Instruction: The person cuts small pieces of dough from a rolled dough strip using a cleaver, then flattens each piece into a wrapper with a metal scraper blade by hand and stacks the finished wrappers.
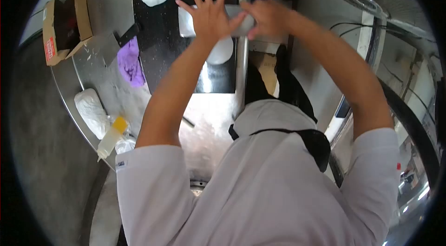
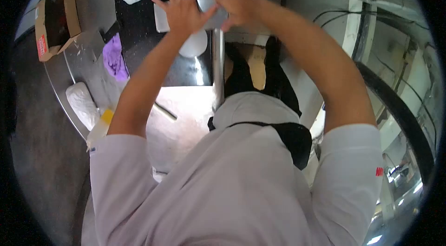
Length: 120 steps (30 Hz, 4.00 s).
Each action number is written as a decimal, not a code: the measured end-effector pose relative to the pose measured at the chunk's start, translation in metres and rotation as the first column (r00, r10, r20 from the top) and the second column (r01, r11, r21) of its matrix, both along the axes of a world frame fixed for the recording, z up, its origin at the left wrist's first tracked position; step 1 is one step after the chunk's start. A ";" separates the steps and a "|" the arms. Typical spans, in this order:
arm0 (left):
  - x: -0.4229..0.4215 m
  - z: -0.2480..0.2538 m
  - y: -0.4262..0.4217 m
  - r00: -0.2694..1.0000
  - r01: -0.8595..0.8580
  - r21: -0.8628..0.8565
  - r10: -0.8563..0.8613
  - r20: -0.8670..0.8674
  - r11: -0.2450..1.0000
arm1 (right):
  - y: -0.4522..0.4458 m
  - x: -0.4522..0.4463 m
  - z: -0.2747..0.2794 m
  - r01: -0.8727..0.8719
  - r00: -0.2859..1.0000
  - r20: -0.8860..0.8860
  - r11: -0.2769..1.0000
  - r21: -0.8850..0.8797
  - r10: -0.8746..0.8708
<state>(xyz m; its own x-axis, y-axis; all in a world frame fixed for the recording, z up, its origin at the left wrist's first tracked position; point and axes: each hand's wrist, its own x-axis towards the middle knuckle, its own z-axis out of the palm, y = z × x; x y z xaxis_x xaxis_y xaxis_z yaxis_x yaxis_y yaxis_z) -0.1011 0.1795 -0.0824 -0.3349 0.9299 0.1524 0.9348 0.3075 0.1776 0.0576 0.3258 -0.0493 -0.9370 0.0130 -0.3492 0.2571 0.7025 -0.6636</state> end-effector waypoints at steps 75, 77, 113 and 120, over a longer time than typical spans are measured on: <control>-0.154 0.103 -0.041 -0.181 -0.610 -0.043 -0.087 0.980 0.791 | -0.030 0.051 0.011 0.159 0.978 0.180 0.933 -0.322 -0.105; -0.169 0.082 -0.040 -0.146 -0.631 -0.231 0.179 0.973 0.741 | -0.011 0.035 0.009 0.098 0.987 0.151 0.939 -0.330 -0.050; -0.229 0.017 0.118 0.837 -0.508 -0.196 0.534 0.118 0.839 | 0.070 0.009 -0.001 0.224 0.966 0.210 0.888 -0.403 -0.149; -0.203 0.062 0.055 0.871 -0.320 0.060 0.269 0.411 0.945 | 0.041 0.035 0.015 0.348 0.934 0.187 0.896 -0.277 -0.305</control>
